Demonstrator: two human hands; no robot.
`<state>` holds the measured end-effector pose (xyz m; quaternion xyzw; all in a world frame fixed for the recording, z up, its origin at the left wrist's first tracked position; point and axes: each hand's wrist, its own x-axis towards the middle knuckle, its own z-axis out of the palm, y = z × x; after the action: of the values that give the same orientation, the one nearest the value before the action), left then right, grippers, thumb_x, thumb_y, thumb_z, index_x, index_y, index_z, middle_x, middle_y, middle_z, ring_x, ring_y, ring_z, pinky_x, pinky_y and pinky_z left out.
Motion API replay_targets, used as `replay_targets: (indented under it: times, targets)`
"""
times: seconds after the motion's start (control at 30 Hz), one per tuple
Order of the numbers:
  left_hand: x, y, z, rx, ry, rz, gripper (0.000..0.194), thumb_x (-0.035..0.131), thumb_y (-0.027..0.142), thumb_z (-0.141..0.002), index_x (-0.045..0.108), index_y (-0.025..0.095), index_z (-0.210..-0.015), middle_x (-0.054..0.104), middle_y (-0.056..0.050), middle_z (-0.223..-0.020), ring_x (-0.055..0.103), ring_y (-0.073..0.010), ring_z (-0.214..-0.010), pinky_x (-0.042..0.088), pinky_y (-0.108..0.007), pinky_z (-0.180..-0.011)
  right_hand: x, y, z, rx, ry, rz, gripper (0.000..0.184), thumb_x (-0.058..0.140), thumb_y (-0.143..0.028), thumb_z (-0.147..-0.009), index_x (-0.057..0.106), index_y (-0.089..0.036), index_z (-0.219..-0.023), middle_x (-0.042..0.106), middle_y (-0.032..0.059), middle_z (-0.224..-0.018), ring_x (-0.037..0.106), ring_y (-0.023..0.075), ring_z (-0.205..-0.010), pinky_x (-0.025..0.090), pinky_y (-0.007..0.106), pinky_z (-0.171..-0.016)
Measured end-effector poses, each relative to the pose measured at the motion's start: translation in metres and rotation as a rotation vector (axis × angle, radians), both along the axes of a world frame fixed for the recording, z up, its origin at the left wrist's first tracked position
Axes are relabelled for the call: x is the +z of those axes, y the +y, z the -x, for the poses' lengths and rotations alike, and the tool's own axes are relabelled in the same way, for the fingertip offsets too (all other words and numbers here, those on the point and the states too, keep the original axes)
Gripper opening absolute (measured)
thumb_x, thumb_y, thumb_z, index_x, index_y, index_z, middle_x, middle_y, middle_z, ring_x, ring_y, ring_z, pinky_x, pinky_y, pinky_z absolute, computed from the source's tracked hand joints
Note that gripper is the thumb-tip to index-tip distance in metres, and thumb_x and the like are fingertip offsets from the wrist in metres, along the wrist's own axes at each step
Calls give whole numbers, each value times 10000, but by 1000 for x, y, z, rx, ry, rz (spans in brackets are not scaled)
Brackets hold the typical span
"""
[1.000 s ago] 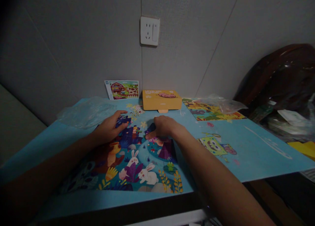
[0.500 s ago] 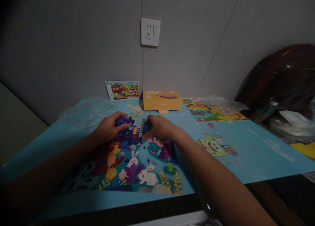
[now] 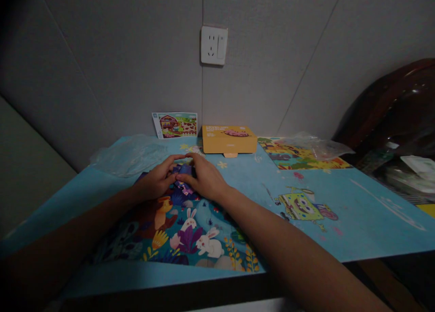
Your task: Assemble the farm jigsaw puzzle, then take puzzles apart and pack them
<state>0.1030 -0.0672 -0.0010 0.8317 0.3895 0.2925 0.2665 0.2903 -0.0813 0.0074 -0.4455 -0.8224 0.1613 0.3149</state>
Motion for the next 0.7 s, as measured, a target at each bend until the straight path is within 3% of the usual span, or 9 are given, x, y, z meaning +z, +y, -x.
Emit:
replay_targets:
  times: [0.1,0.27,0.33,0.43,0.5,0.53,0.63,0.7]
  targets:
    - [4,0,5,2,88,-49,537,441,241,-870,326,176,-1391,665,-72,-1029,634,-202,-917,477,-351,-859,2,2,-3,32,40,122,550,610,-509,-819,540,-148,-1228,651,57,-913,561,172,-752,398,276,-656]
    - [23,4,16,85,272,-353,480,574,313,-825,517,174,-1281,630,-101,-1125,506,-279,-1105,393,-429,-989,2,5,-4,49,108,211,418,650,-501,-785,667,-149,-1010,675,33,-858,565,147,-722,379,251,-627]
    - [31,4,20,289,271,-484,432,604,295,-805,570,195,-1224,595,-108,-1181,449,-317,-1163,340,-490,-1024,1,5,-3,21,117,232,405,658,-501,-775,674,-150,-976,676,31,-832,568,144,-708,377,249,-617]
    - [42,0,25,816,255,-603,529,646,252,-758,538,159,-1268,453,-202,-1311,369,-431,-1216,314,-609,-972,1,6,-3,-43,139,254,390,667,-488,-768,676,-150,-961,681,40,-830,581,150,-711,381,253,-616]
    - [48,-3,31,1042,278,-610,646,657,217,-732,459,113,-1338,369,-271,-1351,351,-489,-1210,343,-636,-903,2,7,-4,-93,160,257,392,672,-481,-762,675,-150,-972,683,49,-837,588,159,-718,385,259,-613]
    - [50,-4,37,1083,307,-598,663,648,201,-732,437,95,-1351,357,-292,-1353,355,-503,-1203,355,-638,-878,2,7,-4,-114,169,258,393,673,-481,-760,674,-151,-973,682,52,-836,589,163,-720,387,261,-610]
    - [57,-4,56,1073,490,-471,495,577,186,-767,541,32,-1235,478,-314,-1229,428,-518,-1143,379,-622,-825,2,9,-5,-145,190,261,390,675,-487,-752,674,-152,-951,678,52,-818,588,166,-707,390,264,-595]
    - [60,-2,68,1024,610,-361,331,505,191,-807,654,40,-1060,605,-266,-1034,539,-467,-1023,374,-611,-814,2,10,-5,-141,208,277,389,677,-487,-749,673,-147,-938,673,49,-801,585,162,-693,396,262,-588]
